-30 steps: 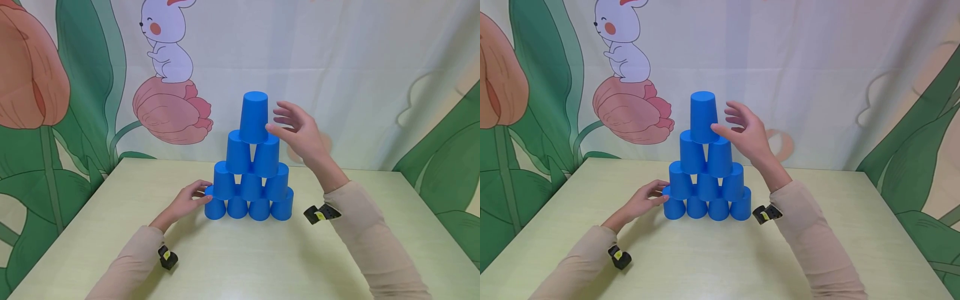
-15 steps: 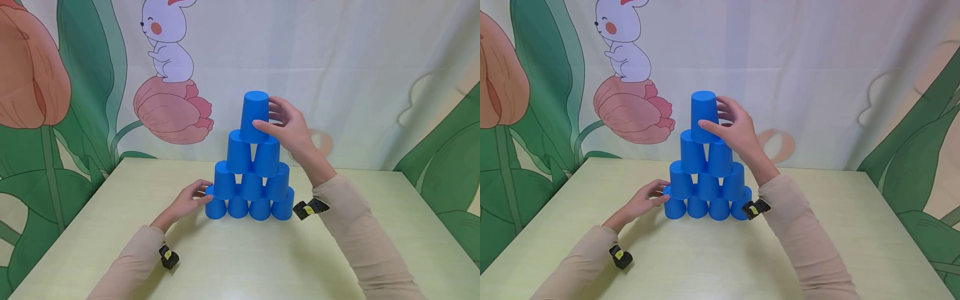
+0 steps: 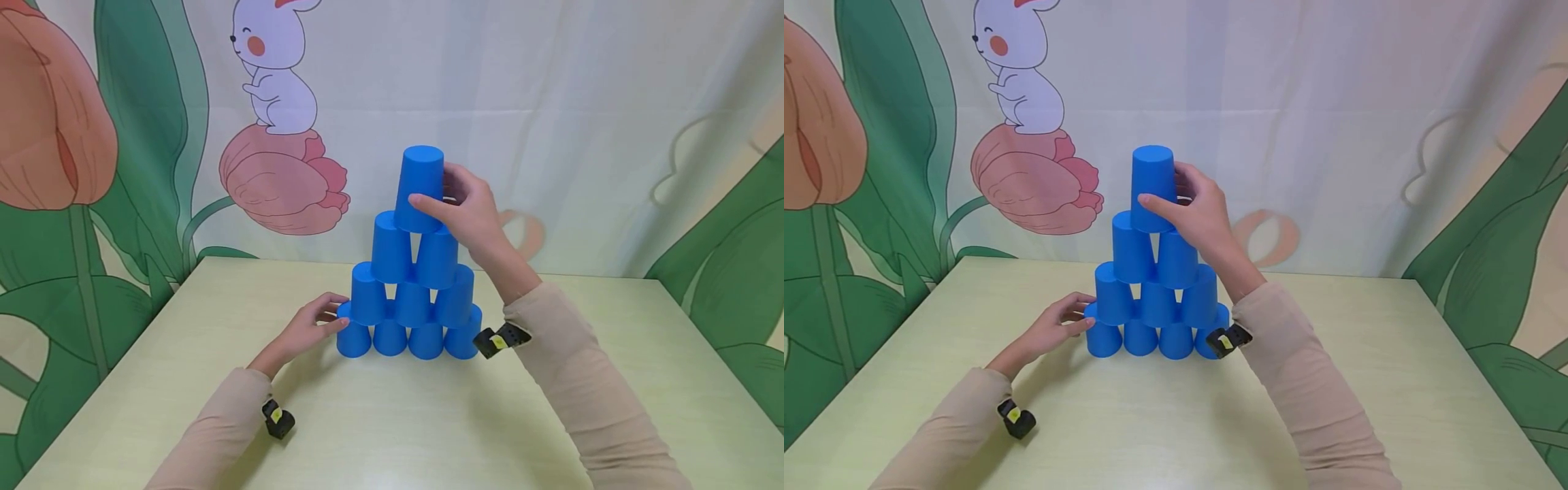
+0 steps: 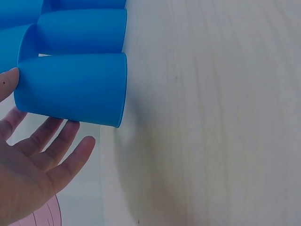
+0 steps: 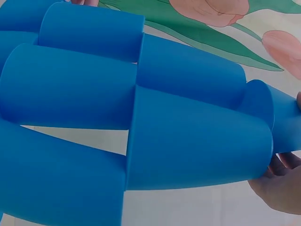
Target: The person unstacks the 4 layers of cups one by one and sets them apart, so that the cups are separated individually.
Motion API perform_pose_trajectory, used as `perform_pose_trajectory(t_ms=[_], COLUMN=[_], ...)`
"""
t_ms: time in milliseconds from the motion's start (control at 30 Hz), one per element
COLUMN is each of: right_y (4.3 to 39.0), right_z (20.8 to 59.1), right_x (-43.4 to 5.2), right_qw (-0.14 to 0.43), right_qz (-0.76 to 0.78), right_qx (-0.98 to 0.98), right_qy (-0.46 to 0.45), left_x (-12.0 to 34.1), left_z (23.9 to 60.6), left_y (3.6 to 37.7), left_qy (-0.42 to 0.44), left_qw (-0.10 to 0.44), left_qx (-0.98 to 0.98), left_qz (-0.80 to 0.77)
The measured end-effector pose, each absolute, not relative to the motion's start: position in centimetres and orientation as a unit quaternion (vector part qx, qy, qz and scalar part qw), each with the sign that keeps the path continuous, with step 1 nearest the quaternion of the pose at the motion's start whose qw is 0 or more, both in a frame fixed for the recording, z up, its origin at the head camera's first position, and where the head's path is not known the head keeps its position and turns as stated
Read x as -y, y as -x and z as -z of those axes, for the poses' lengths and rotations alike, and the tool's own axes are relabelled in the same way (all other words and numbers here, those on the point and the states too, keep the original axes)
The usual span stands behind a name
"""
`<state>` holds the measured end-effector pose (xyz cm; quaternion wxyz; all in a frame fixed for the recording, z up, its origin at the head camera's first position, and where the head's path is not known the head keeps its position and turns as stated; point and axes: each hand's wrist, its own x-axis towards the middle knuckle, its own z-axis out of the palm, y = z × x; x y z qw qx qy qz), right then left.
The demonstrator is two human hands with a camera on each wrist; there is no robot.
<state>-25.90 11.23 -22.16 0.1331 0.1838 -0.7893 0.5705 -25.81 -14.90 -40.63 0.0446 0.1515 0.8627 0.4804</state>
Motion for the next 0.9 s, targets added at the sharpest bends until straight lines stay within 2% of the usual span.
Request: perform_pose_trajectory(t_ms=[900], right_y=[22.0], right_z=[22.3], right_x=[-15.1], right_qw=[0.191], right_qz=[-0.585], right_qx=[0.765], right_qy=[-0.190], left_x=[14.7], left_z=[40.7], left_y=[25.7], left_qy=[-0.138], left_qw=[0.053], left_qx=[-0.861], left_qz=[-0.486])
